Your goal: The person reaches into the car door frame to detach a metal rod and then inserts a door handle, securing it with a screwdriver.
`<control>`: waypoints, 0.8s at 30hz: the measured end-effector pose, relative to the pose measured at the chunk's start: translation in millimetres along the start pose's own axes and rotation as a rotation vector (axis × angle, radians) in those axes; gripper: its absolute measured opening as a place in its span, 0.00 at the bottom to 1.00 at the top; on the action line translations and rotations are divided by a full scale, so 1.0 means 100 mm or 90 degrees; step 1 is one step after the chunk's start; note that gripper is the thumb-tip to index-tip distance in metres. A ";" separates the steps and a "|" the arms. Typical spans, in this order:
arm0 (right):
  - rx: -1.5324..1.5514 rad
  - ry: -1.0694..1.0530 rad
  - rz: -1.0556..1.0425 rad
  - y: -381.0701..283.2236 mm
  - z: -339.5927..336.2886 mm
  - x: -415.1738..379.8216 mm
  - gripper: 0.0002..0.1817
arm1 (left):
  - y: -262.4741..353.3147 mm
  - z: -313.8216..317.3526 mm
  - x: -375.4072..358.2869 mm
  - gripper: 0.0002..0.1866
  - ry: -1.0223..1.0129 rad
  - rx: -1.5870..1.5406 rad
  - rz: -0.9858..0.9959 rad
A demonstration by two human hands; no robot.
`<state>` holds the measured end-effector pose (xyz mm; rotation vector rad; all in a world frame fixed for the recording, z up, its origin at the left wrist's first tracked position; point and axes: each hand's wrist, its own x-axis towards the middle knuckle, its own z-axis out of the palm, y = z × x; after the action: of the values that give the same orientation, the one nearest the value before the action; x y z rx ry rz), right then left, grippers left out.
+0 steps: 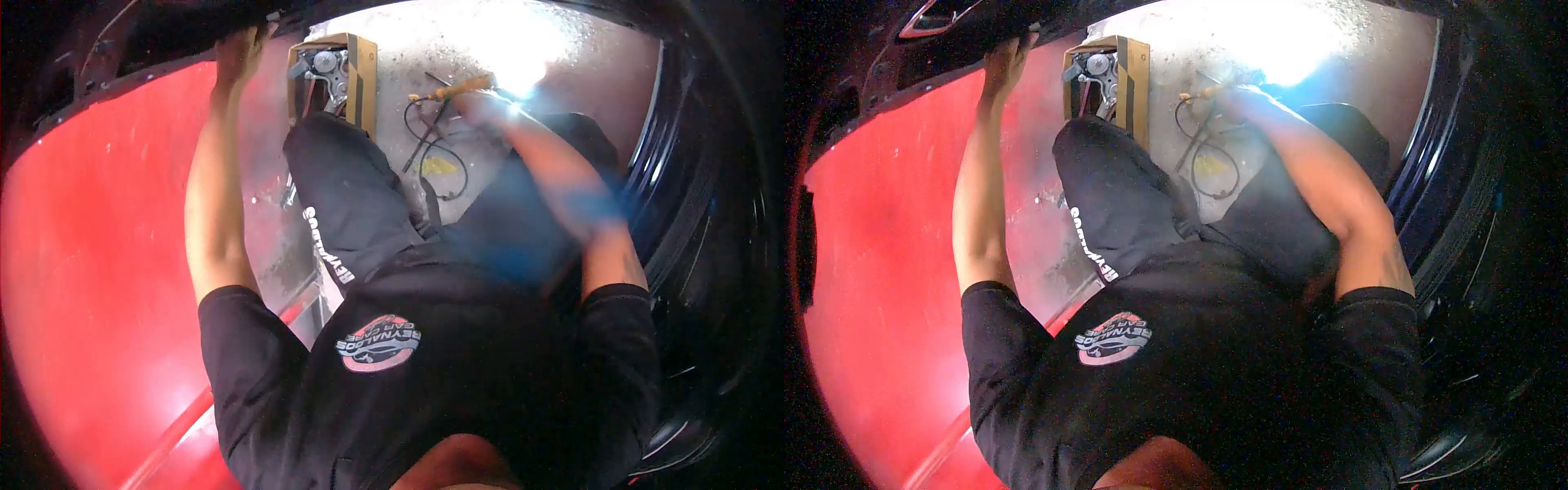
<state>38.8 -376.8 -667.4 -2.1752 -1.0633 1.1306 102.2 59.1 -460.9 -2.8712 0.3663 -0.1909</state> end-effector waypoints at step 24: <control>0.021 0.172 -0.262 -0.38 0.03 1.64 0.17 | -0.35 0.51 0.07 0.23 -0.041 -0.031 -0.088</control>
<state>79.6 -222.1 -720.9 -1.8959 -1.2769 0.6463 124.9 101.1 -500.8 -2.9439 0.1625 -0.1158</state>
